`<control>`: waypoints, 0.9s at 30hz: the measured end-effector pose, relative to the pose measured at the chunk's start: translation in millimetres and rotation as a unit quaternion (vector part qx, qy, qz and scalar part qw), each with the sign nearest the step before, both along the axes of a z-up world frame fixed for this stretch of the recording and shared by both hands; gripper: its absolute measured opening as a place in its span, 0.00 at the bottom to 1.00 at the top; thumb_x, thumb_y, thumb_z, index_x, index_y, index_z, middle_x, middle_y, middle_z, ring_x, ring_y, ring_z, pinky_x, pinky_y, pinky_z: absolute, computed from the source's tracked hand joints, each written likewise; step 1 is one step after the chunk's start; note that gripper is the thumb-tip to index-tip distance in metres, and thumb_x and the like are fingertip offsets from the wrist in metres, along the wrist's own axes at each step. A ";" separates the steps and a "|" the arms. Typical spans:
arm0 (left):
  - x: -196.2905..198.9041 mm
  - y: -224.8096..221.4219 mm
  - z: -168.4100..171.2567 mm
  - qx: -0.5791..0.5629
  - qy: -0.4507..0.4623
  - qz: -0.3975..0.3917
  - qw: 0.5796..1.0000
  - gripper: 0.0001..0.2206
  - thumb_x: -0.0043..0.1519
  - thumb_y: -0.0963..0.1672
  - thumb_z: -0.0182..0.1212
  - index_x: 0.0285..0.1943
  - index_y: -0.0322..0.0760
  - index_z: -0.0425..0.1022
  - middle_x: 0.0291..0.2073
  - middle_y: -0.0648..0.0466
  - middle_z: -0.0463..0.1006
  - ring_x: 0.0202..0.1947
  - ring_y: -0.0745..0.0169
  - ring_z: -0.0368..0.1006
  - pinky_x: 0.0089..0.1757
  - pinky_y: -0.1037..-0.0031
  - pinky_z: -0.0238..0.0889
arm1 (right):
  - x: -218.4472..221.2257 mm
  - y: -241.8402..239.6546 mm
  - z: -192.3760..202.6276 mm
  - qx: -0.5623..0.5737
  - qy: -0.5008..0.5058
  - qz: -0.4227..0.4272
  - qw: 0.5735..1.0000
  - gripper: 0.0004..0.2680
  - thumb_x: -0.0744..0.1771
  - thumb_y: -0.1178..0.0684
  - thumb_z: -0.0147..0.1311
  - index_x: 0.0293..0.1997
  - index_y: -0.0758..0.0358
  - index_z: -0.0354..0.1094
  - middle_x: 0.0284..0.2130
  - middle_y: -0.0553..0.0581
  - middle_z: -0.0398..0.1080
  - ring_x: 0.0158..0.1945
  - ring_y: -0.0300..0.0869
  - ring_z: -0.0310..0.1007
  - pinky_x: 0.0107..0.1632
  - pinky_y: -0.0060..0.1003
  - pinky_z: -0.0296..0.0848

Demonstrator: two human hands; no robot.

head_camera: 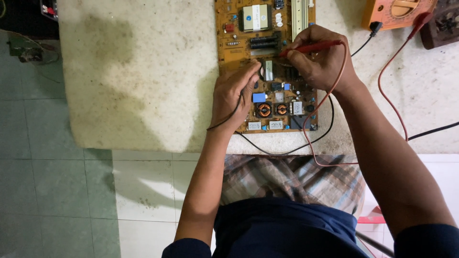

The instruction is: Testing a circuit board with a multimeter and then soldering components for repair

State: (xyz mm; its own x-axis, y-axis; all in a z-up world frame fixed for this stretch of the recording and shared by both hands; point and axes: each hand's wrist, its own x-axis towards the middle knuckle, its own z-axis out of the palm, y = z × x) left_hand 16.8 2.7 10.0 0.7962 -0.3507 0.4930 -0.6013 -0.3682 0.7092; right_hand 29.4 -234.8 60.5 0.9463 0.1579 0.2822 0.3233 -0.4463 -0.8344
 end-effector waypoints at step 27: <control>-6.7 -27.2 -0.6 0.191 -0.086 0.074 0.975 0.16 0.69 0.35 0.59 0.65 0.37 0.72 0.61 0.48 0.80 0.52 0.49 0.79 0.44 0.59 0.70 | 21.4 -6.0 6.1 -0.006 0.054 -0.004 0.999 0.03 0.66 0.60 0.58 0.42 0.65 0.70 0.31 0.54 0.70 0.31 0.36 0.64 0.30 0.31 0.60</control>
